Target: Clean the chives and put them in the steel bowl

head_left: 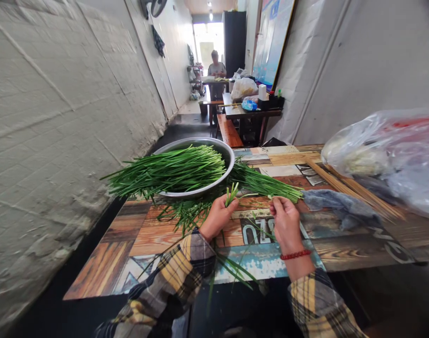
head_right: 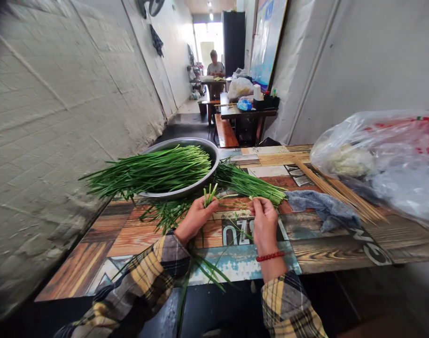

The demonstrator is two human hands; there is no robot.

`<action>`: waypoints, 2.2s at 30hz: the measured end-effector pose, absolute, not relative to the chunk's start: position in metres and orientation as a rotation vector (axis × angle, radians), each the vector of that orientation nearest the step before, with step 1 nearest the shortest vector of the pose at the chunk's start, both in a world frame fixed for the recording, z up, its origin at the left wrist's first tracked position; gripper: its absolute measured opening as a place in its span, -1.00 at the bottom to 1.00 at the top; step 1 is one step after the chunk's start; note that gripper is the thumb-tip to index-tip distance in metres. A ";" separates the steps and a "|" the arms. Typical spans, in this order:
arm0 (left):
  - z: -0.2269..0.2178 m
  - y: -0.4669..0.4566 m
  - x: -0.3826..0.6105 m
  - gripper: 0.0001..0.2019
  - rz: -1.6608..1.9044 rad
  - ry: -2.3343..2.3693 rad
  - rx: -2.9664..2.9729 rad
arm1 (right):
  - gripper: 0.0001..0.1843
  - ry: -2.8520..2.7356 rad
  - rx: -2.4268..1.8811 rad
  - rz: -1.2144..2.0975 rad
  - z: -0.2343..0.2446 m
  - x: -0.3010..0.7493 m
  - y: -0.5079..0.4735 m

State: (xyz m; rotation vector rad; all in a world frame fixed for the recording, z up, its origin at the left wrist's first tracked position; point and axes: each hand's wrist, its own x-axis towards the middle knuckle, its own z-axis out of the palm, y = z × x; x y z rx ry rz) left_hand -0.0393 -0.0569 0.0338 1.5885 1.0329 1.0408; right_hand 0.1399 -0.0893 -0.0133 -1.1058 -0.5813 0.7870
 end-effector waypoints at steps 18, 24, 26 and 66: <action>0.031 -0.059 -0.037 -0.77 0.817 0.931 1.841 | -0.78 -1.246 -1.270 0.706 -0.003 0.124 -0.096; 0.030 -0.057 -0.037 -0.79 0.821 0.922 1.869 | -0.71 -0.773 -1.089 0.940 -0.004 0.127 -0.092; 0.029 -0.056 -0.037 -0.76 0.818 0.900 1.885 | -0.70 -0.766 -1.067 0.974 -0.002 0.127 -0.093; 0.037 -0.059 -0.041 -0.66 1.164 1.026 1.453 | -0.57 -1.749 -1.709 0.020 -0.010 0.169 -0.146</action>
